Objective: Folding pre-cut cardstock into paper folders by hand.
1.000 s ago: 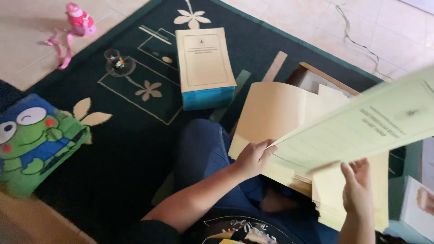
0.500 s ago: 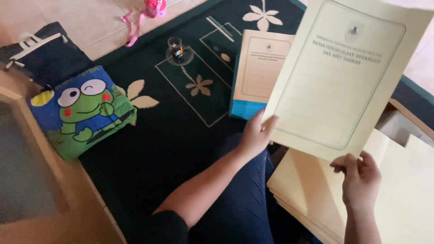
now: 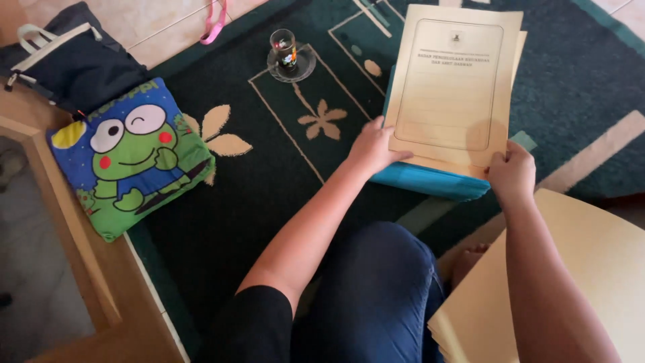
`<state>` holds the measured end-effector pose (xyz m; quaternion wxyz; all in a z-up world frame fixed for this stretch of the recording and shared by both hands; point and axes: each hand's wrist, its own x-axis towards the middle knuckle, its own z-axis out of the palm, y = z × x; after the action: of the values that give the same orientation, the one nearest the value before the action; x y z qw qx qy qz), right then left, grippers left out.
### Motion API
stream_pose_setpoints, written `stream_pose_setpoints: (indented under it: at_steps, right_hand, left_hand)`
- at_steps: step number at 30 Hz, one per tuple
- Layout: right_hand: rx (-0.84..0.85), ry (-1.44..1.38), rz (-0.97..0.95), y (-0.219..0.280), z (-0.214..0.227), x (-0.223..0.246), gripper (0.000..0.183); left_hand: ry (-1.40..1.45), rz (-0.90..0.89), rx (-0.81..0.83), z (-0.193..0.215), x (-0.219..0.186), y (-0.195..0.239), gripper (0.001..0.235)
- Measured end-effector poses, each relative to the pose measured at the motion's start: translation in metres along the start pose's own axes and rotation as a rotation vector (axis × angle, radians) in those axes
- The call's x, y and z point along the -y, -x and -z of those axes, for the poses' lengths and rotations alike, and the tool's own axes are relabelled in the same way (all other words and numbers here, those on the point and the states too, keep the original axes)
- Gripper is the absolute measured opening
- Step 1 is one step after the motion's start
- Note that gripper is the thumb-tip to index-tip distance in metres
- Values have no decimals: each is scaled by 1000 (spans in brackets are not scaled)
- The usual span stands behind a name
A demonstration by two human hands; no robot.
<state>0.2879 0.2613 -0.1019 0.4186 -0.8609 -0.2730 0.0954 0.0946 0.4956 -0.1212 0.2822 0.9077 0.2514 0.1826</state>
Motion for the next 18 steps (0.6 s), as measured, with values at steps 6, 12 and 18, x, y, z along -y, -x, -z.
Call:
stream_pose_setpoints:
  at_steps: [6, 12, 18]
  right_hand:
    - [-168, 340, 203, 8, 10, -3, 40]
    - [-92, 436, 124, 4, 7, -27, 42]
    - [2, 388, -28, 2, 4, -28, 50]
  left_hand:
    - [115, 76, 153, -5, 4, 8, 97]
    - [64, 4, 141, -6, 5, 10, 68]
    - [98, 81, 158, 9, -8, 14, 70]
